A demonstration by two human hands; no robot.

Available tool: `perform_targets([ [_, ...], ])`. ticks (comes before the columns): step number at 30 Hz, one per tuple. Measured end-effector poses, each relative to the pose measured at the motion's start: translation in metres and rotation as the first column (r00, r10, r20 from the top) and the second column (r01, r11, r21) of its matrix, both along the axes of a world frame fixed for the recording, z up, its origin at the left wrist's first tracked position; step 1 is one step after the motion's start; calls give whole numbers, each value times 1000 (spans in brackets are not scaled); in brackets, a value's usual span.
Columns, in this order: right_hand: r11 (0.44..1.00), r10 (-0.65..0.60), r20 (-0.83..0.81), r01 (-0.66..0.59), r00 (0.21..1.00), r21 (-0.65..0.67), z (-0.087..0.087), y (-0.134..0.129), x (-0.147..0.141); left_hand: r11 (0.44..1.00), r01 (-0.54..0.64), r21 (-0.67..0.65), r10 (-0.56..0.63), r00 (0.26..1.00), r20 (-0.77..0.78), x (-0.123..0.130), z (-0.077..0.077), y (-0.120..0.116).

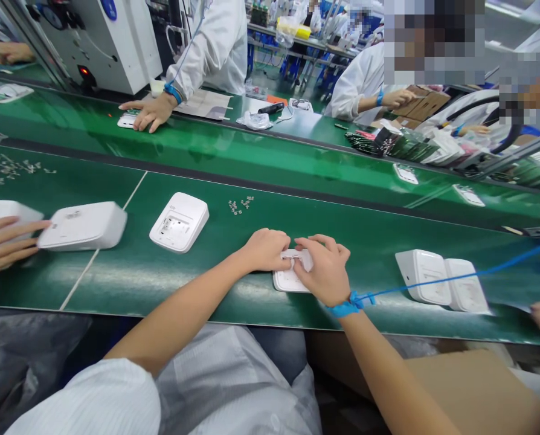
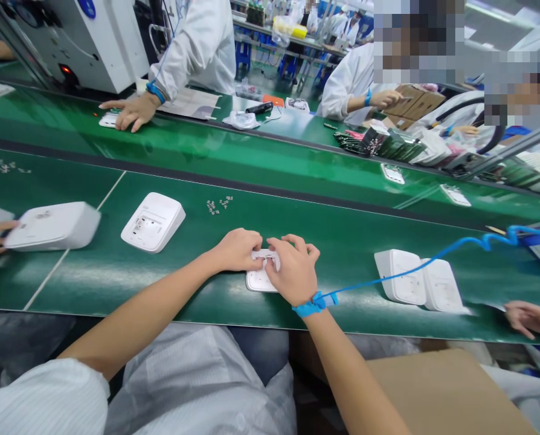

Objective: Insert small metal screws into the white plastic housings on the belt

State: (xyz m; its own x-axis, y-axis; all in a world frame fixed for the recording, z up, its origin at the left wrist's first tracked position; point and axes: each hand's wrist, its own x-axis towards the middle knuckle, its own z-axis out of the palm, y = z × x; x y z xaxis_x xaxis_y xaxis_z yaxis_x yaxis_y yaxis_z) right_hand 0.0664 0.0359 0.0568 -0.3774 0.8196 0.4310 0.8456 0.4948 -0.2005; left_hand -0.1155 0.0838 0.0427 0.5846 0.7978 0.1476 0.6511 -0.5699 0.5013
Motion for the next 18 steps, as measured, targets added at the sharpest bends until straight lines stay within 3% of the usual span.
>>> perform_targets([
  [7,999,-21,-58,19,998,-32,2,0,-2,1000,-16,16,17,998,-59,4,2,-1],
  [9,999,-15,-200,6,980,-46,1,2,-1,999,-13,30,16,995,-94,5,5,-2],
  [10,999,-30,-346,20,938,-31,-1,3,2,999,-10,49,16,992,-123,4,7,-4],
  [11,998,-57,-523,65,850,-5,-4,5,6,997,-12,71,24,987,-158,2,9,-7],
  [13,974,-115,-835,226,538,12,-14,10,18,992,-55,111,79,970,-231,-7,11,-19],
  [15,927,-167,-959,369,231,-73,-28,15,31,976,-149,159,190,939,-285,-22,13,-35],
  [16,909,-193,-972,399,136,-125,-35,18,37,958,-210,196,262,917,-301,-32,15,-45],
  [18,891,-230,-972,409,36,-196,-48,21,45,896,-342,283,423,850,-313,-52,17,-63],
])
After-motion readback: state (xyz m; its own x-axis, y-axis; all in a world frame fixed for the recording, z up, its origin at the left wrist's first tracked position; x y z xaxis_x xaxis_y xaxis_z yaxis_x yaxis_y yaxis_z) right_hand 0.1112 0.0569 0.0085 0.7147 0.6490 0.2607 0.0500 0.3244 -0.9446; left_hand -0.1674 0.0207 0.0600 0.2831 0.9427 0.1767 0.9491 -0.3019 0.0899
